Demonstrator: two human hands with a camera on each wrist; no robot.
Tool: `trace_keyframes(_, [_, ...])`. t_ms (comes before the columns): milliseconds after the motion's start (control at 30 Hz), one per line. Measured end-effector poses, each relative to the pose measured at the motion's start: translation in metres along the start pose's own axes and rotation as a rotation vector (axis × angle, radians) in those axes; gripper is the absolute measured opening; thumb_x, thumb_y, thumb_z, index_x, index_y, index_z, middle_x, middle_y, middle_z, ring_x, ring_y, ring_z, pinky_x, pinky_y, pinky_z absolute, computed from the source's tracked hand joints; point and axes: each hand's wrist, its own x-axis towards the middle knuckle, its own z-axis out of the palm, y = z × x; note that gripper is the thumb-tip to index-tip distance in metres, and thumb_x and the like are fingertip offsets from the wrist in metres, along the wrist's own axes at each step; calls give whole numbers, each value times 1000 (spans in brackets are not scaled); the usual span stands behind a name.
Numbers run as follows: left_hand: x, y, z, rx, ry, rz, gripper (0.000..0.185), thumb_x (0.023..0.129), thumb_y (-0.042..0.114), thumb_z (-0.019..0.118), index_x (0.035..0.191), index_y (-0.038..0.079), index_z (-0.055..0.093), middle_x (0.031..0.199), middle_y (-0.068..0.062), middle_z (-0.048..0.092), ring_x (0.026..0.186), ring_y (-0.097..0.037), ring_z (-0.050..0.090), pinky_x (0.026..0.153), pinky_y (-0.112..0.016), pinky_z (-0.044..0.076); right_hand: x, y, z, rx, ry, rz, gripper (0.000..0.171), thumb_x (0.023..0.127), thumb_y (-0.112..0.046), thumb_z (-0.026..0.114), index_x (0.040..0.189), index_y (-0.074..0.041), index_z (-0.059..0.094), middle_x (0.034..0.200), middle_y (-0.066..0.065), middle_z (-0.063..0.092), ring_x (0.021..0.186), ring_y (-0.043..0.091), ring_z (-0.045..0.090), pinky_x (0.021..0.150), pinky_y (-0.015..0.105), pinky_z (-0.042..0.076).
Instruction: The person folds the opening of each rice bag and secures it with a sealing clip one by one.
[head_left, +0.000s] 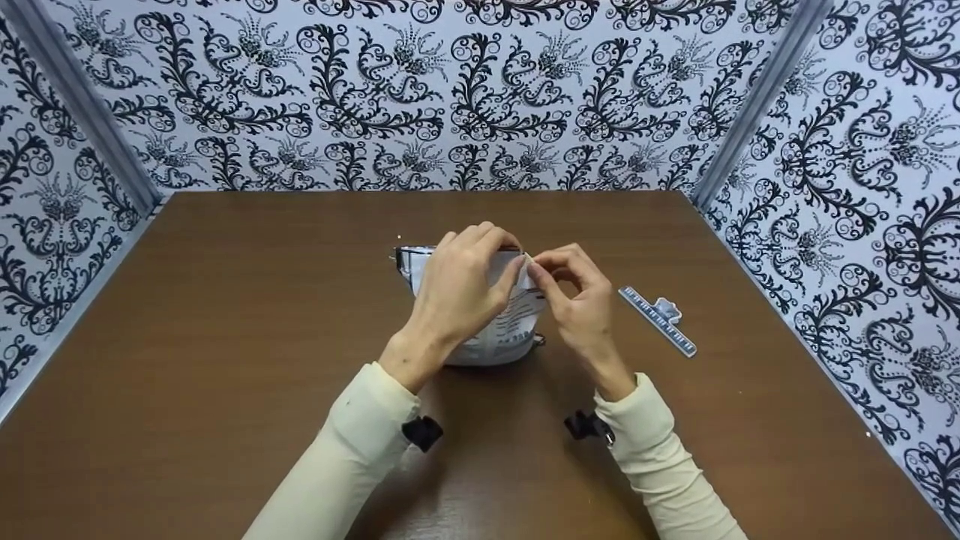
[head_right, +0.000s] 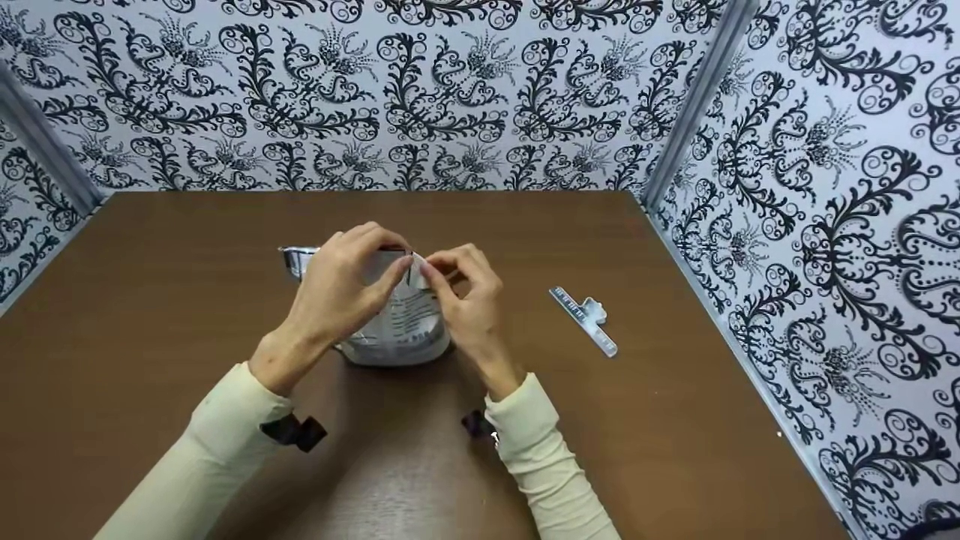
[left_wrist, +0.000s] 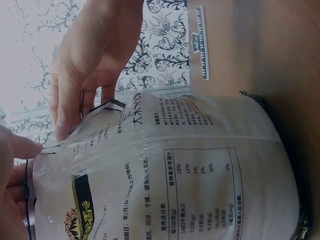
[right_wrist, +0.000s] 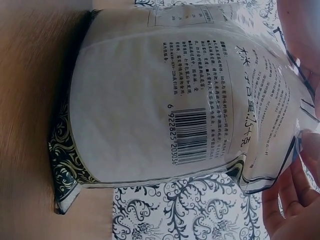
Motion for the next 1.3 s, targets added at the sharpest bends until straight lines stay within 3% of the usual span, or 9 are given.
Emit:
trace_keyframes(300, [0,-3,1,-18,30,18,13,96,20,73,104,9,76,101,-3,76,93,-20,72,80,-35,52,3,-5,0,21,-1,-11,12,93,-2,75,105,0,75,98,7,69,88,12,66,81,26,56])
trace_keyframes(733, [1,-5,3,-4,87,58,12,98,20,71,100,11,78,93,-1,76,83,-18,71,71,-33,50,10,-5,1,27,-25,-82,7,92,0,74,99,1,75,95,8,69,88,11,66,77,27,56])
trace_keyframes(1300, [0,-5,6,-28,119,44,11,98,19,71,99,11,79,91,0,77,81,-16,71,69,-32,49,8,-3,3,-6,-42,-61,6,95,-3,72,98,2,73,93,9,67,86,11,64,80,24,56])
